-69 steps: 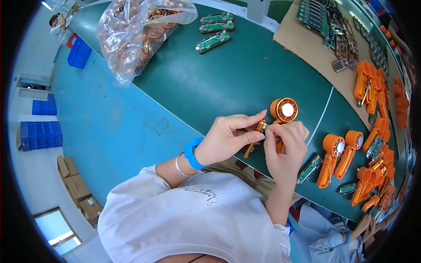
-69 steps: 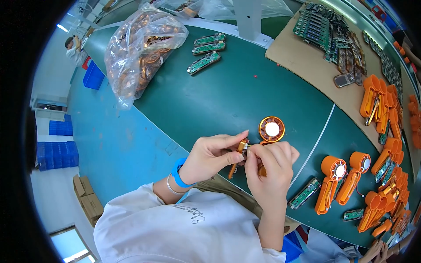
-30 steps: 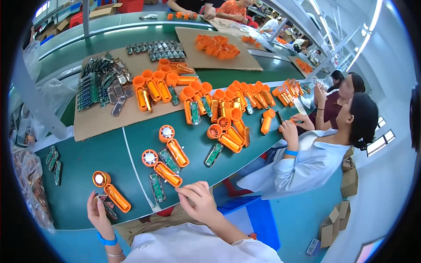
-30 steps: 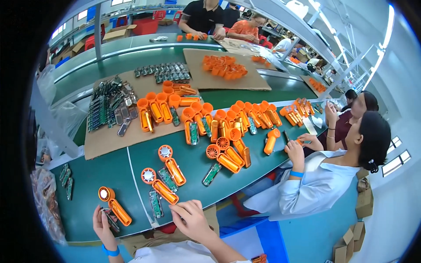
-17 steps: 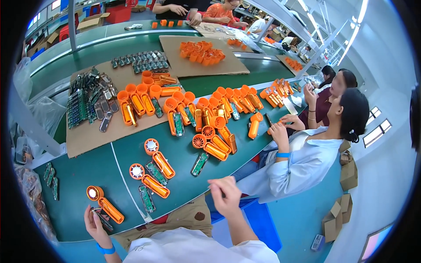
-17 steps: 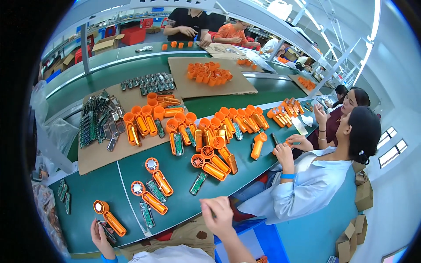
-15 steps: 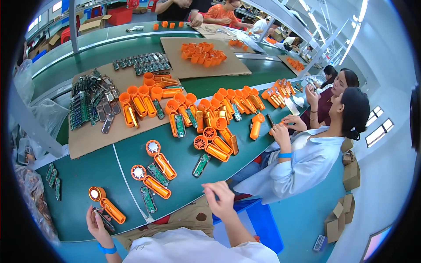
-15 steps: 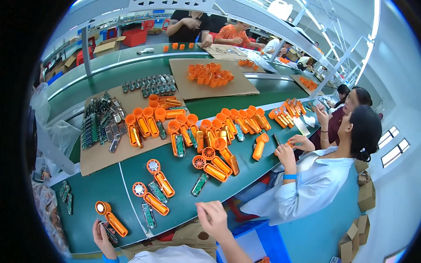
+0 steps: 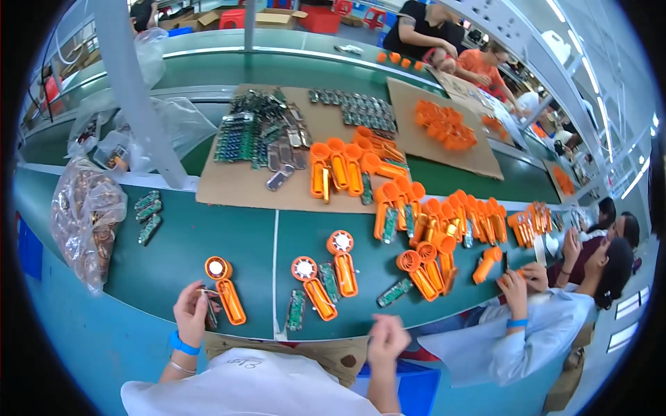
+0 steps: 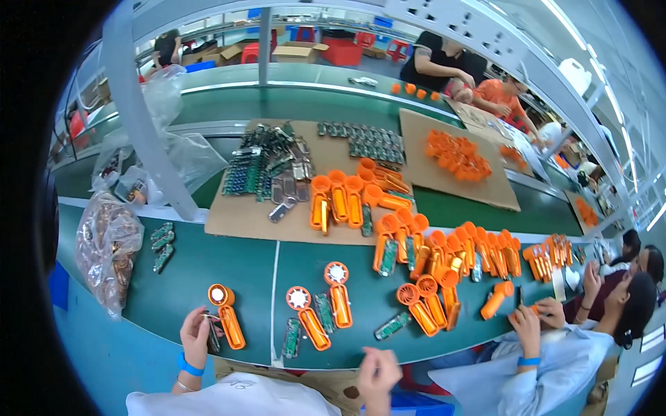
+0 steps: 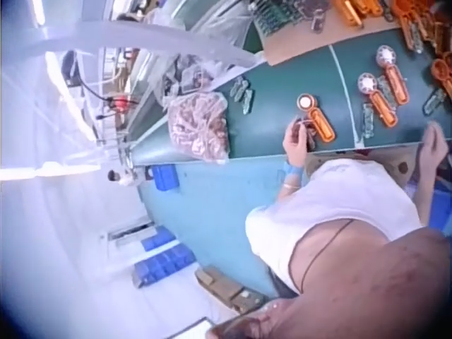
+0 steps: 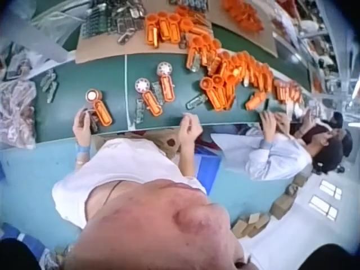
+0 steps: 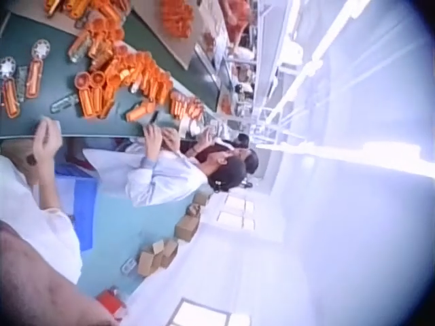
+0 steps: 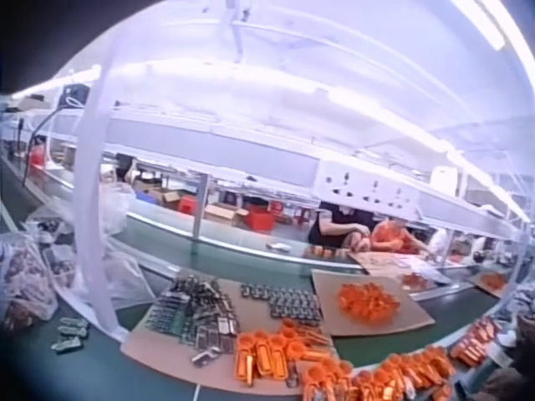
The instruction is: The person assembles small portable hand fans by hand, combining a portable fan casing, a PCB component, a fan blade, and a battery compartment.
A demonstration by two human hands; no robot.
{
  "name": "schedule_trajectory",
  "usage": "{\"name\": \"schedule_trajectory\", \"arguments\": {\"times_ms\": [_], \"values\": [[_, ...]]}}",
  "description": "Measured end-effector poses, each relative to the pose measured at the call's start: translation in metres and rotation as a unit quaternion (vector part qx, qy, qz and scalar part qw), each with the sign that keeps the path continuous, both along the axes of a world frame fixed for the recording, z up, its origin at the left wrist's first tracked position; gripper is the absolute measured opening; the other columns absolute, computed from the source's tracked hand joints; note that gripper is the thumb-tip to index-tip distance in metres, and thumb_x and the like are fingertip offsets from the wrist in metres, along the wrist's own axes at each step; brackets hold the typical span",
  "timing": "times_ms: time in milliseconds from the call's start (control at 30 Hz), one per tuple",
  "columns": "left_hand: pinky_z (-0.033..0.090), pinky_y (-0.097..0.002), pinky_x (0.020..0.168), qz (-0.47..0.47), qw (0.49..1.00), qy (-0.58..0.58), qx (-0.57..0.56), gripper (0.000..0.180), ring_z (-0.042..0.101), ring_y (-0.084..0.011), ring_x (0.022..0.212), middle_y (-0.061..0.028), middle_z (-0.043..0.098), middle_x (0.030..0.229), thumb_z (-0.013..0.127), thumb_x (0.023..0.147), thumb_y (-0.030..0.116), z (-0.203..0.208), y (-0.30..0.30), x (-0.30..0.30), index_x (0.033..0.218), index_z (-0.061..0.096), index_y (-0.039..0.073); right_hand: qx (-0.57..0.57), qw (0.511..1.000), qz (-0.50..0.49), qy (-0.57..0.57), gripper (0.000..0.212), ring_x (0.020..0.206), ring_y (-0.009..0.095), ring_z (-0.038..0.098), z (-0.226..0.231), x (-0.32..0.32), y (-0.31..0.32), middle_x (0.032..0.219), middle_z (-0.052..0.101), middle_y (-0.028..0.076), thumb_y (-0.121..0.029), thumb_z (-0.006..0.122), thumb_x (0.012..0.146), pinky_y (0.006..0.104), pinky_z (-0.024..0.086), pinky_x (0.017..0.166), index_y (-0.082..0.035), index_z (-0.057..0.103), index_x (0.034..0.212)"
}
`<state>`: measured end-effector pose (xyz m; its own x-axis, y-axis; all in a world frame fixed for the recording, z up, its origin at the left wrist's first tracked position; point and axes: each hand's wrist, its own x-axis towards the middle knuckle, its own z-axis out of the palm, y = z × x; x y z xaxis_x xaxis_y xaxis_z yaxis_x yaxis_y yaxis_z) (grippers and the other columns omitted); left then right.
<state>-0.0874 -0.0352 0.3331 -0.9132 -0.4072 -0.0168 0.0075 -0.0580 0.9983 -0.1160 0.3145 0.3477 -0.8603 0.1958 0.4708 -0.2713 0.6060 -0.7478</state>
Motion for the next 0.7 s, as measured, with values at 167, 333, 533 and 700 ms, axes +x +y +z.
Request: {"name": "schedule_trajectory", "arguments": {"times_ms": [167,333,533,700], "values": [[0.055,-0.0298,0.066,0.006,1.000,-0.008,-0.010,0.030,0.060,-0.0146,0.073,-0.0104,0.059,0.092,0.047,0.090,-0.001,-0.003,-0.003,0.012,0.120,0.048,-0.002,0.131,0.984,0.077,0.093,0.014,0.079,0.034,0.055,0.113,-0.203,0.002,0.083,0.056,0.017,-0.003,0.048,0.085,0.0382,0.044,0.070,0.001,0.058,0.094],[0.051,-0.0261,0.061,0.018,0.999,-0.009,-0.036,0.030,0.059,-0.0142,0.066,-0.0091,0.057,0.086,0.047,0.089,0.000,0.000,0.005,0.007,0.119,0.047,-0.004,0.431,0.846,-0.052,-0.310,0.045,0.128,0.031,0.036,0.125,-0.410,0.003,0.139,0.040,0.013,-0.021,0.044,0.084,0.0454,0.024,0.108,-0.033,0.052,0.127],[0.049,-0.0251,0.059,0.044,0.997,-0.016,-0.066,0.033,0.057,-0.0134,0.063,-0.0090,0.057,0.080,0.048,0.087,-0.002,-0.006,0.005,0.013,0.120,0.048,-0.005,0.367,0.835,-0.065,-0.404,0.046,0.134,0.031,0.027,0.073,-0.465,-0.022,0.144,0.031,0.010,-0.022,0.038,0.088,0.0508,0.017,0.109,-0.042,0.047,0.129],[0.052,-0.0285,0.062,0.026,0.995,-0.002,-0.094,0.034,0.060,-0.0164,0.071,-0.0121,0.058,0.091,0.049,0.084,-0.006,-0.012,-0.003,0.019,0.118,0.050,-0.007,0.383,0.844,-0.067,-0.368,0.046,0.130,0.031,0.034,0.056,-0.487,-0.011,0.139,0.041,0.010,-0.019,0.037,0.088,0.0514,0.022,0.108,-0.041,0.050,0.126]]}}
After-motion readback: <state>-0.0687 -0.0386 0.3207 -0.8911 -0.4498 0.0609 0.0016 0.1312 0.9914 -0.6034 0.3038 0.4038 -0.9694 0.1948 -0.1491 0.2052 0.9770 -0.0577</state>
